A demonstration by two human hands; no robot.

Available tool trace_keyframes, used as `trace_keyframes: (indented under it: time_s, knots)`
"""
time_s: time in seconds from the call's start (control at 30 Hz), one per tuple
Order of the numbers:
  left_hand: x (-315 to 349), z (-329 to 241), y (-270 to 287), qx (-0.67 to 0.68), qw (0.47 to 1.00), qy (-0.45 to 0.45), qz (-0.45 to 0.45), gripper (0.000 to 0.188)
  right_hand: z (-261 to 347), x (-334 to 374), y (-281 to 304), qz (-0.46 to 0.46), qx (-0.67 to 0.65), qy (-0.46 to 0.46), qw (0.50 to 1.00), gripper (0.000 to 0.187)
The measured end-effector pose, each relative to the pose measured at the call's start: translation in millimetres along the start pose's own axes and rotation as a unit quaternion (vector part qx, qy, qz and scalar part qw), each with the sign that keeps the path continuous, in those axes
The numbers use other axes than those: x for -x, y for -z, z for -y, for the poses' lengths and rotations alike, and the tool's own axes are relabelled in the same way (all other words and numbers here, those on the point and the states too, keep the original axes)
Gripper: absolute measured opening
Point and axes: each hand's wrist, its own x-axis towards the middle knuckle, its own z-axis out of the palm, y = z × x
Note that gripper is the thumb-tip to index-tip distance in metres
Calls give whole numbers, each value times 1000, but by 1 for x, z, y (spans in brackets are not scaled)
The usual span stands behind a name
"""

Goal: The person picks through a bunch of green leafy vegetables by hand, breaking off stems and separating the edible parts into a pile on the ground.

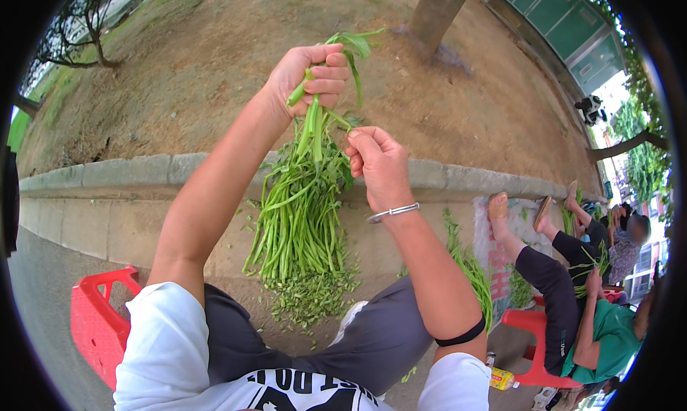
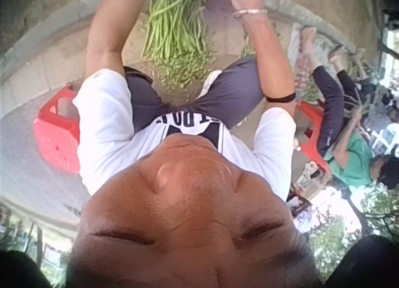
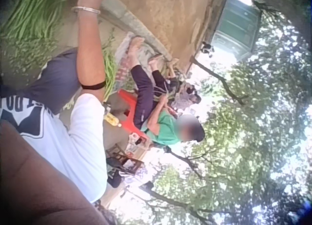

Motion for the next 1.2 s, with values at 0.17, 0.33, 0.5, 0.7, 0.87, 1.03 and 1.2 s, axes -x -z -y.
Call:
trace_keyframes:
  time_s: [0.17,0.33,0.5,0.7,0.87,1.03,1.2]
  knots:
    - [-2,2,1,-17,1000,-10,-24,30,0,-7,-4,-36,-57,-24,997,6]
    - [1,-9,1,13,999,-20,37,30,-10,-28,25,-136,-106,-90,981,6]
    - [15,-34,7,20,996,-49,68,29,-5,-12,23,8,6,-83,996,6]
    - [12,-32,11,63,992,-89,-63,31,5,13,-1,274,181,-96,940,7]
    - [10,-28,14,53,989,-91,-106,31,6,12,-6,227,141,-71,961,13]
    - [6,-20,8,45,992,-68,-98,30,7,6,0,93,89,-22,991,22]
    - [-1,-7,3,9,989,-68,-130,29,5,5,-2,75,89,-11,993,22]
